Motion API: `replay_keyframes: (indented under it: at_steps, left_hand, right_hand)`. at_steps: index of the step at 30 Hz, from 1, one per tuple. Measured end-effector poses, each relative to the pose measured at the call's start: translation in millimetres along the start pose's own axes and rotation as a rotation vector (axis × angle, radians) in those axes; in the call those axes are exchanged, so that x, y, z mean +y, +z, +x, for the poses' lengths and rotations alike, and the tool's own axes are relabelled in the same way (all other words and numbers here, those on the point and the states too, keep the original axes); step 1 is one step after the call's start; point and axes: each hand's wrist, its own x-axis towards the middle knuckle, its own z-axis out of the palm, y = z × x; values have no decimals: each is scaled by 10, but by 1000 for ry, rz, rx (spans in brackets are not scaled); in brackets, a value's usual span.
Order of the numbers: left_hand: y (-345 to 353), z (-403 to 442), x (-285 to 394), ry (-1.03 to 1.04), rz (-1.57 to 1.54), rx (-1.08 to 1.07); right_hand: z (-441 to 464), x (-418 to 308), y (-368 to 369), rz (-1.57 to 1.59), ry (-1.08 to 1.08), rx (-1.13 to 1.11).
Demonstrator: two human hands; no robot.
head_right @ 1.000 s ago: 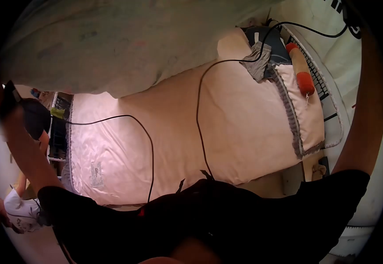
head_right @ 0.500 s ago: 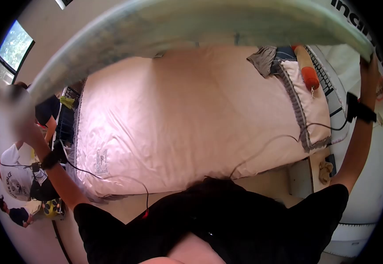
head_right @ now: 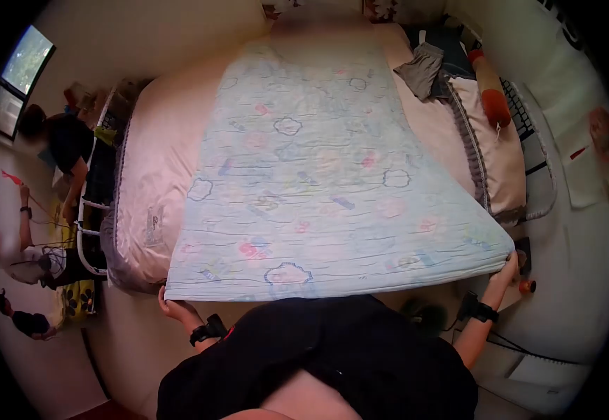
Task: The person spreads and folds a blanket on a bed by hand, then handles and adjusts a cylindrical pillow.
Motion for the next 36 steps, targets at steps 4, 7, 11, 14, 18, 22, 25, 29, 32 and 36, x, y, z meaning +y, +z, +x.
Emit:
replay_keyframes:
  at_steps: [4, 7, 11, 14, 18, 22, 25, 29, 32, 36]
  left_hand:
    - [-308, -531, -281, -88, 31, 234]
    - [-343, -695, -180, -11, 45, 201]
    - [-332, -725, 191, 118, -24, 137]
    - [-324, -816, 515, 230, -72, 179]
    - [-697, -845, 428, 289, -84, 164]
    - [-1113, -1070, -46, 212, -24, 216]
    - [-1570, -1255, -434, 23, -101, 340]
    - [-2209, -1330, -1004, -2, 117, 326]
    - [-2361, -1399, -1168, -44, 655, 445]
    - [-2350, -1190, -1284, -49, 276, 377]
  right_hand:
    - [14, 106, -492, 66, 153, -14]
    - [-311, -225, -473, -17, 123, -45]
    - [-529, -716, -280, -168, -102, 2]
    - [-678, -1039, -86, -115, -89, -32]
    - [-822, -1147, -51, -159, -123, -76]
    - [-506, -870, -289, -167, -112, -123]
    - [-516, -791, -358, -191, -111, -97]
    - [-521, -681, -511, -282, -114, 41]
    - [-544, -474, -715, -333, -120, -111]
    - [-509, -441, -699, -345, -83, -347]
